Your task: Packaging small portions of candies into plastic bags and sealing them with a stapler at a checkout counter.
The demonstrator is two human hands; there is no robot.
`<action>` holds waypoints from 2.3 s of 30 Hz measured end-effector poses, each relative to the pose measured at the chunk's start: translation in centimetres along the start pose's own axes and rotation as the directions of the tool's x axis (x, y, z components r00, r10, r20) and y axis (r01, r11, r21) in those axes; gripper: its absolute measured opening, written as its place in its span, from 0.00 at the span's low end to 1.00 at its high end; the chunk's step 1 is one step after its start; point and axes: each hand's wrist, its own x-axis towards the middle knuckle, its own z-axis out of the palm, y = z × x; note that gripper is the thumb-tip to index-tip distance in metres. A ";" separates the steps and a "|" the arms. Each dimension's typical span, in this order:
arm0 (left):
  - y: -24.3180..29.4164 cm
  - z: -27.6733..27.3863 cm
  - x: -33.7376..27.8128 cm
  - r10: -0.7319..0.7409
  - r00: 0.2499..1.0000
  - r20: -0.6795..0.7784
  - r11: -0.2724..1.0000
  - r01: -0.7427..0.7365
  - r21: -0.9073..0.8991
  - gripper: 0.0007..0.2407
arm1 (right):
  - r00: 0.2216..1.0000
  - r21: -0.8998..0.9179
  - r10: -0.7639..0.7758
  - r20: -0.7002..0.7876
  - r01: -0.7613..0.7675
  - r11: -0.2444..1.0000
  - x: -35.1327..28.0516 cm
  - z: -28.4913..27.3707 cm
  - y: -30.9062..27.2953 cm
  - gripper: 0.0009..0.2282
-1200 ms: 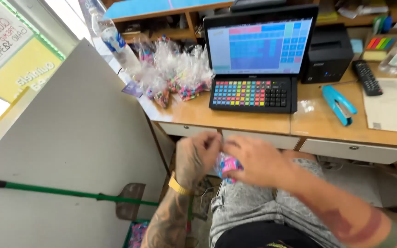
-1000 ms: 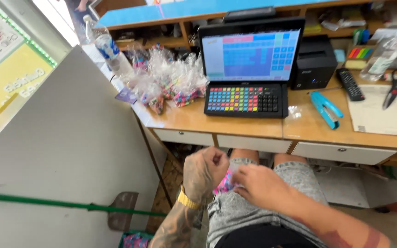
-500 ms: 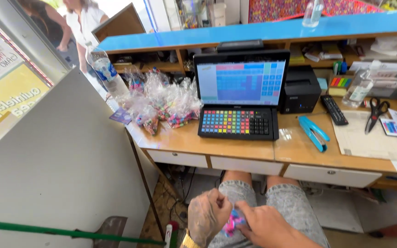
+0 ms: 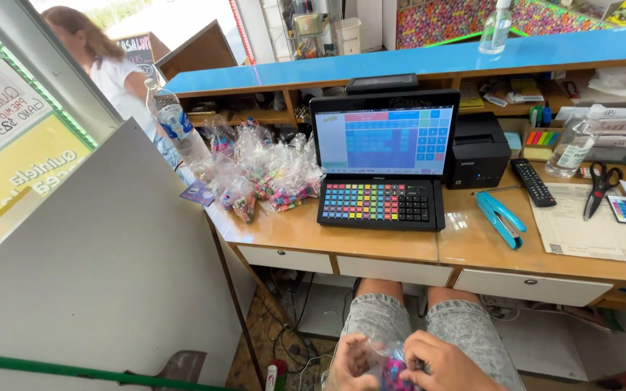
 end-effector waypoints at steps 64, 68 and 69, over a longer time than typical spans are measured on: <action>-0.7 -1.9 6.1 0.363 0.890 -0.277 0.882 -0.232 0.410 0.12 | 0.800 0.632 0.170 -0.576 0.303 0.713 4.9 3.2 4.4 0.11; 0.0 -1.6 4.7 0.389 0.901 -0.190 0.860 -0.282 0.426 0.12 | 0.789 0.626 0.171 -0.591 0.314 0.714 4.6 3.7 3.6 0.08; 0.8 -1.1 4.9 0.432 0.895 -0.116 0.828 -0.342 0.445 0.09 | 0.774 0.609 0.141 -0.618 0.358 0.707 4.9 3.4 3.6 0.08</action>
